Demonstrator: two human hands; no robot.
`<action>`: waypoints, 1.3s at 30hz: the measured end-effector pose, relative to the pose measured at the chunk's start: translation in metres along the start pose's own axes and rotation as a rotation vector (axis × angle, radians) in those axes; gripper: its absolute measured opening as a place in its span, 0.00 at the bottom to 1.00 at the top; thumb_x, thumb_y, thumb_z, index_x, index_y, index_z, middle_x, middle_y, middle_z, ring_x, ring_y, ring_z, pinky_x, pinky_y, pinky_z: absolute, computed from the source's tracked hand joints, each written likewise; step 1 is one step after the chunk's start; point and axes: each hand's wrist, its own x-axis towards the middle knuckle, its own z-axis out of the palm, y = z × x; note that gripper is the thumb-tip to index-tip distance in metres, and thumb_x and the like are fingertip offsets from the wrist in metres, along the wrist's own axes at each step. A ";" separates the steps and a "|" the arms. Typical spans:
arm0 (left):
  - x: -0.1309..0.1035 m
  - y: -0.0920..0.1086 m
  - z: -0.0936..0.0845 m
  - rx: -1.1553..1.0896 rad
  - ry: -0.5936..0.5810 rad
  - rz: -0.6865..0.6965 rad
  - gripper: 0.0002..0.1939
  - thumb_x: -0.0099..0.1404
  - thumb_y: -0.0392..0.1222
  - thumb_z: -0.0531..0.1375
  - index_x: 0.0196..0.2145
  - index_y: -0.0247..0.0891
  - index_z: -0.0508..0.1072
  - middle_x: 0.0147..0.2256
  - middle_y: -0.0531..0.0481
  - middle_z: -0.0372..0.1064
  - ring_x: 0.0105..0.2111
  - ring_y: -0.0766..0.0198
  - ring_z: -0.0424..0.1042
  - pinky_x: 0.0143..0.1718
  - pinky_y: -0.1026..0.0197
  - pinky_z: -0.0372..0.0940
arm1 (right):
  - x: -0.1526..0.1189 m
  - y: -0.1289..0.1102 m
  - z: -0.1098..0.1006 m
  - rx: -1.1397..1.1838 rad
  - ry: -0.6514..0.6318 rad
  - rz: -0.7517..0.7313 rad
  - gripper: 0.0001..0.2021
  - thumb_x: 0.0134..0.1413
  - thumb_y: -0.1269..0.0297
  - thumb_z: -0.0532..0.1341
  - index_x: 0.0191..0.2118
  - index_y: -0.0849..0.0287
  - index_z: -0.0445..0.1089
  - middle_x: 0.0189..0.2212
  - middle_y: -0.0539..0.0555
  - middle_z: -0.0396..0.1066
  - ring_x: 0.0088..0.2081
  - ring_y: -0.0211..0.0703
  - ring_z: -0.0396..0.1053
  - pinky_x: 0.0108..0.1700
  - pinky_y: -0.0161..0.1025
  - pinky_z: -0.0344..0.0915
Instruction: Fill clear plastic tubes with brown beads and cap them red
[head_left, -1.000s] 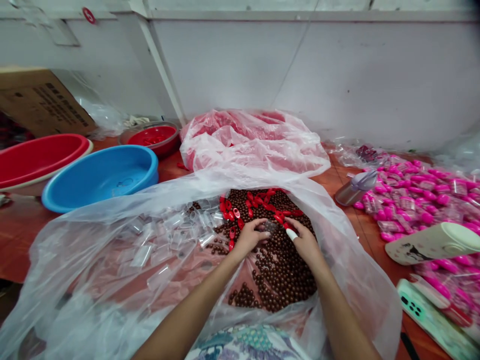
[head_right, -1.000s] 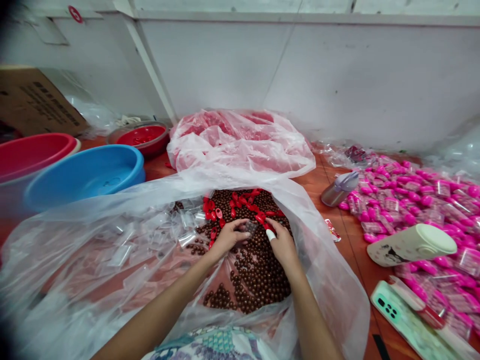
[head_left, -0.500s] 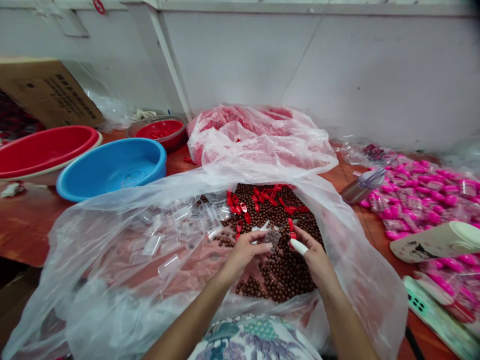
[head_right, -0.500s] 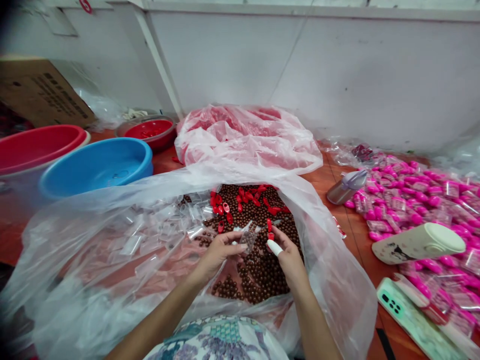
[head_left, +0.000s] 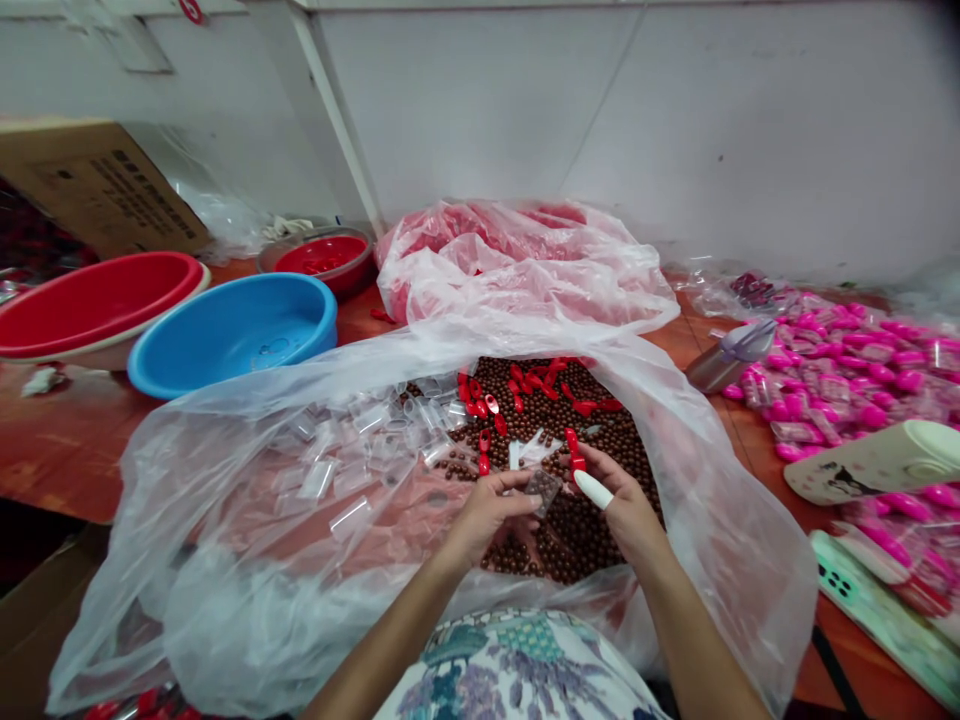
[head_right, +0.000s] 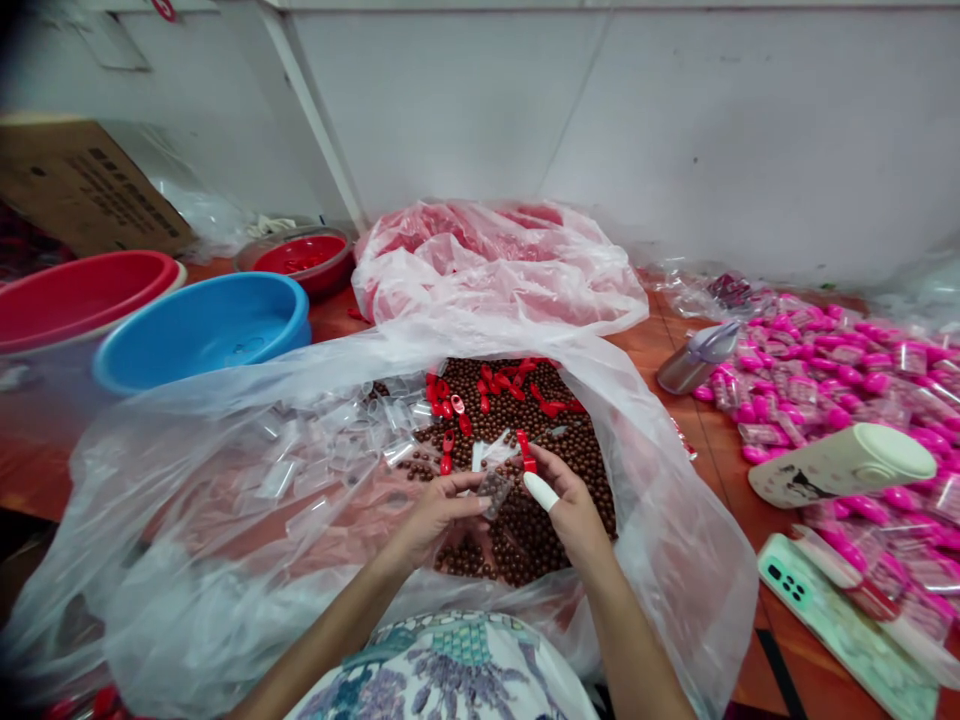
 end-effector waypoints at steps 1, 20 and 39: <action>-0.001 0.000 0.001 0.009 -0.016 -0.008 0.23 0.49 0.37 0.67 0.45 0.32 0.73 0.32 0.46 0.72 0.24 0.68 0.71 0.26 0.66 0.67 | -0.001 -0.003 0.003 -0.001 -0.036 -0.026 0.22 0.50 0.59 0.63 0.53 0.48 0.64 0.50 0.52 0.69 0.51 0.47 0.66 0.54 0.47 0.60; -0.003 -0.007 -0.002 0.088 -0.096 -0.044 0.25 0.47 0.39 0.67 0.45 0.30 0.74 0.33 0.43 0.72 0.28 0.64 0.71 0.29 0.61 0.68 | -0.009 -0.001 -0.001 -0.176 -0.121 -0.136 0.22 0.58 0.58 0.55 0.58 0.47 0.56 0.52 0.54 0.65 0.51 0.46 0.65 0.55 0.48 0.59; -0.008 -0.004 -0.008 0.137 -0.076 0.009 0.22 0.47 0.41 0.67 0.41 0.33 0.76 0.34 0.45 0.73 0.29 0.63 0.70 0.31 0.62 0.67 | -0.008 0.004 -0.004 -0.339 -0.037 -0.165 0.22 0.57 0.58 0.56 0.58 0.47 0.58 0.56 0.52 0.61 0.56 0.47 0.60 0.58 0.49 0.56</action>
